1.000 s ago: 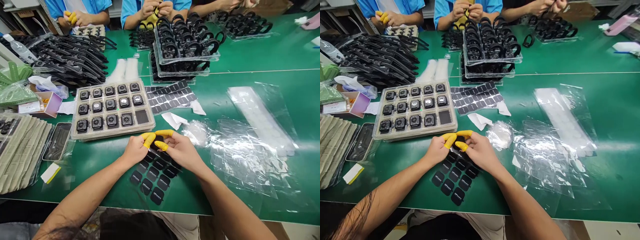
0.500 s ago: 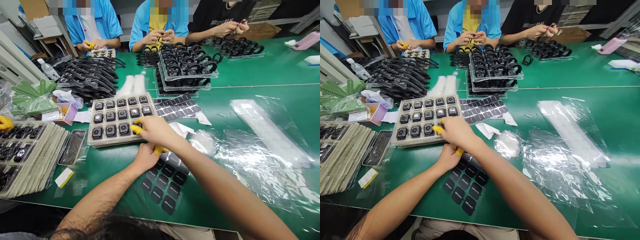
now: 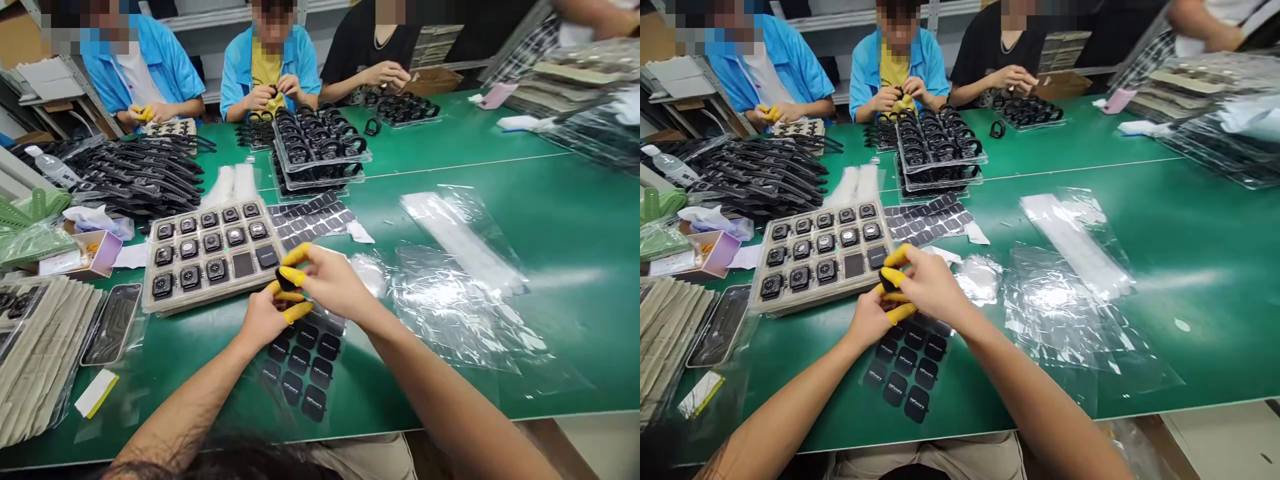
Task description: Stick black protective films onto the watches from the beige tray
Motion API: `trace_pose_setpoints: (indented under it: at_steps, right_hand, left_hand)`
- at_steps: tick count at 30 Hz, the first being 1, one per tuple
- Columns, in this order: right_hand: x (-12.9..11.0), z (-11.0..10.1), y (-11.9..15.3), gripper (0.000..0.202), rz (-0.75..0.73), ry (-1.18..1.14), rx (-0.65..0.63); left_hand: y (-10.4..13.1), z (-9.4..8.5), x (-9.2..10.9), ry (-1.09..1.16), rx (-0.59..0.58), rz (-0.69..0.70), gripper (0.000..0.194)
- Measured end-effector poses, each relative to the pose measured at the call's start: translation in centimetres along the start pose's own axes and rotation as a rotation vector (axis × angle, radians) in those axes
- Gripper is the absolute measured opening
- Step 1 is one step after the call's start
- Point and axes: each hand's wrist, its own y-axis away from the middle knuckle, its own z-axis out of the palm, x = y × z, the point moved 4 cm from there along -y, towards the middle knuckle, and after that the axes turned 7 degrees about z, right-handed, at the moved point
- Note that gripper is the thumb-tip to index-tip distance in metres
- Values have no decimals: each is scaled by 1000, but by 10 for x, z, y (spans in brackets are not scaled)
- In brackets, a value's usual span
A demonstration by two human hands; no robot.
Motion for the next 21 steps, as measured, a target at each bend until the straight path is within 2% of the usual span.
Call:
trace_pose_setpoints:
  at_steps: [3,6,8,14,18,21]
  right_hand:
    - [47,1,18,16,150,-212,-14]
    - [67,10,25,28,184,-275,28]
    - [67,14,27,32,190,-225,48]
    - [63,13,31,10,153,-200,68]
    - [63,20,34,8,112,-154,77]
    - [59,5,32,9,39,-120,102]
  left_hand:
    - [0,1,-1,19,23,-23,65]
    - [1,-2,-5,-94,61,-34,71]
    - [1,-3,-6,-119,64,-35,70]
    - [4,-5,-5,-156,88,-46,75]
    - [4,-3,-4,-143,64,-4,62]
    - [3,-3,-4,-117,75,-14,61]
